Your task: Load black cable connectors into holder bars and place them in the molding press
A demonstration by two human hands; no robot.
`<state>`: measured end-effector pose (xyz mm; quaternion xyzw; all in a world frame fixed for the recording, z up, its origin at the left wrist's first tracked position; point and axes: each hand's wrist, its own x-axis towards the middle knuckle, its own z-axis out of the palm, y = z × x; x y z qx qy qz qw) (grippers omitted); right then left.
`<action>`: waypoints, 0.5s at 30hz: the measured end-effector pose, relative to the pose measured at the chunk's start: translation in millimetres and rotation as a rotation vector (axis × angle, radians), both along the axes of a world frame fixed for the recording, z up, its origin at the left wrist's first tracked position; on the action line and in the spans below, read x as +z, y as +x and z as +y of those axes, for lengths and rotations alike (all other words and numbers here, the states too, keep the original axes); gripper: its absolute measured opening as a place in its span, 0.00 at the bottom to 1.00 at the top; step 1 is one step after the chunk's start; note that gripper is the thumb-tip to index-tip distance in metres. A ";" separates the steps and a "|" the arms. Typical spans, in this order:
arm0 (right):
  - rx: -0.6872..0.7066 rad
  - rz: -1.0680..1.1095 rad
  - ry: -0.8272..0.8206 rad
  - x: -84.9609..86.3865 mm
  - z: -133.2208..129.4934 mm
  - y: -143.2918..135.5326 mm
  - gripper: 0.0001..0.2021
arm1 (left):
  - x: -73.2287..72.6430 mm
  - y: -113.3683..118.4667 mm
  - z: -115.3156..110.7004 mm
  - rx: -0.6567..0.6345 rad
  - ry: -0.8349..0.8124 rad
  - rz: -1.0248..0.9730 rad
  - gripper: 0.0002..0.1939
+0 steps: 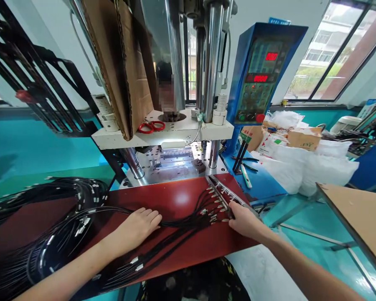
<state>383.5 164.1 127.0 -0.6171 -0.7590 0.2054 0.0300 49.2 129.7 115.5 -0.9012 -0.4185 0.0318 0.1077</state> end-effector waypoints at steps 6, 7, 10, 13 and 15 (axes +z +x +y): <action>-0.103 0.022 0.090 25.2 45.5 4.0 0.08 | 23.2 19.6 -8.2 -0.001 0.006 -0.082 0.08; -0.089 0.024 0.124 30.8 54.1 1.8 0.08 | 26.8 21.7 -9.9 0.007 0.017 -0.106 0.09; -0.024 0.041 0.206 46.6 82.9 -13.1 0.05 | 36.0 23.1 -12.2 0.033 0.041 -0.163 0.10; 0.073 0.080 0.239 57.8 118.7 -39.7 0.07 | 39.7 19.0 -5.2 0.086 0.066 -0.200 0.10; 0.121 0.099 0.236 62.0 145.8 -62.1 0.09 | 36.9 14.3 6.4 0.148 0.092 -0.213 0.10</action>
